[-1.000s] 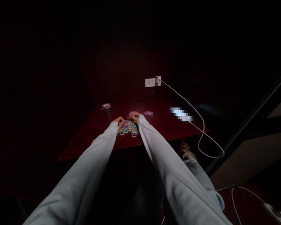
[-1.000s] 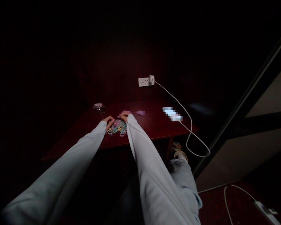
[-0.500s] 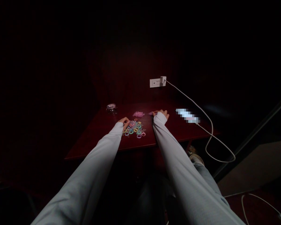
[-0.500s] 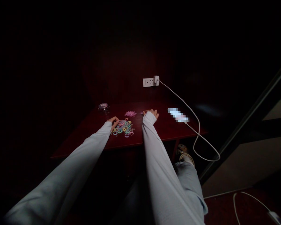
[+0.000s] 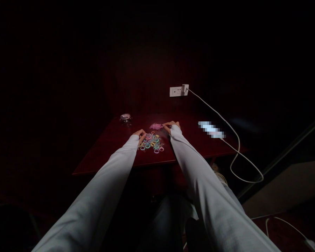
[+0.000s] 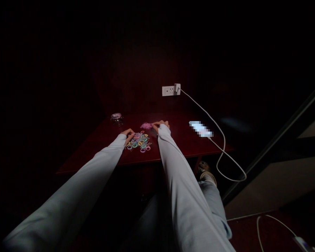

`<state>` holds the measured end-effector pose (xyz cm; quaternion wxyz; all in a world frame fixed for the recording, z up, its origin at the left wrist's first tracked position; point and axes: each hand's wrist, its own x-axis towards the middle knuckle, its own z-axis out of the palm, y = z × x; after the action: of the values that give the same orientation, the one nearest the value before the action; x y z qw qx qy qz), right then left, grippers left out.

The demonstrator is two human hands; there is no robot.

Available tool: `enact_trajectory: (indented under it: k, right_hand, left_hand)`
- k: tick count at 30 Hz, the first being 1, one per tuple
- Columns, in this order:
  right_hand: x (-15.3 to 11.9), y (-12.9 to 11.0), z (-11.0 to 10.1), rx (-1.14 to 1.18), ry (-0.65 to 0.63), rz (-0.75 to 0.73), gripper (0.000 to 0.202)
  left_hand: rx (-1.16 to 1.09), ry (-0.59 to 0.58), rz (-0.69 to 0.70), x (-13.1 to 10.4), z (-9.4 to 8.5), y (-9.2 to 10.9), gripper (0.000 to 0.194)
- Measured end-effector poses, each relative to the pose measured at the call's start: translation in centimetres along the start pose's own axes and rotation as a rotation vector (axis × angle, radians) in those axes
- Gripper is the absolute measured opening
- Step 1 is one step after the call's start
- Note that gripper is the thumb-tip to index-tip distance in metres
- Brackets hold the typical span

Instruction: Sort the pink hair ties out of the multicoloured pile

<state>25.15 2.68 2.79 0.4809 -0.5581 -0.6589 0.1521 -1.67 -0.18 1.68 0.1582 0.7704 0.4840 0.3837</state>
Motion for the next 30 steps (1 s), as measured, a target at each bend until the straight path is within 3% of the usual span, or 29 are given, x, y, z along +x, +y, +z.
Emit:
enact_trajectory:
  k: [2, 7, 12, 22, 30]
  right_hand:
    - [-0.6, -1.2, 0.9, 0.073, -0.086, -0.042, 0.035]
    - [-1.7, -2.9, 3.3, 0.158, -0.163, -0.104, 0.033]
    - [-1.9, -3.8, 4.7, 0.167, -0.216, -0.053, 0.028]
    - [-1.8, -3.5, 4.5, 0.078, -0.222, -0.038, 0.033]
    - [-1.7, -3.2, 4.7, 0.077, -0.206, -0.033, 0.026]
  left_hand:
    - [-0.005, 0.02, 0.031, -0.5, -0.1, 0.4, 0.02]
    - [-0.011, 0.036, 0.064, -1.1, -0.3, 1.0, 0.022]
    - [-0.029, 0.024, 0.053, -0.9, -0.3, 1.0, 0.023]
    - [-0.006, 0.028, 0.077, -0.8, -0.1, 0.2, 0.025]
    - [-0.009, 0.021, 0.037, -0.6, 0.0, 0.3, 0.025]
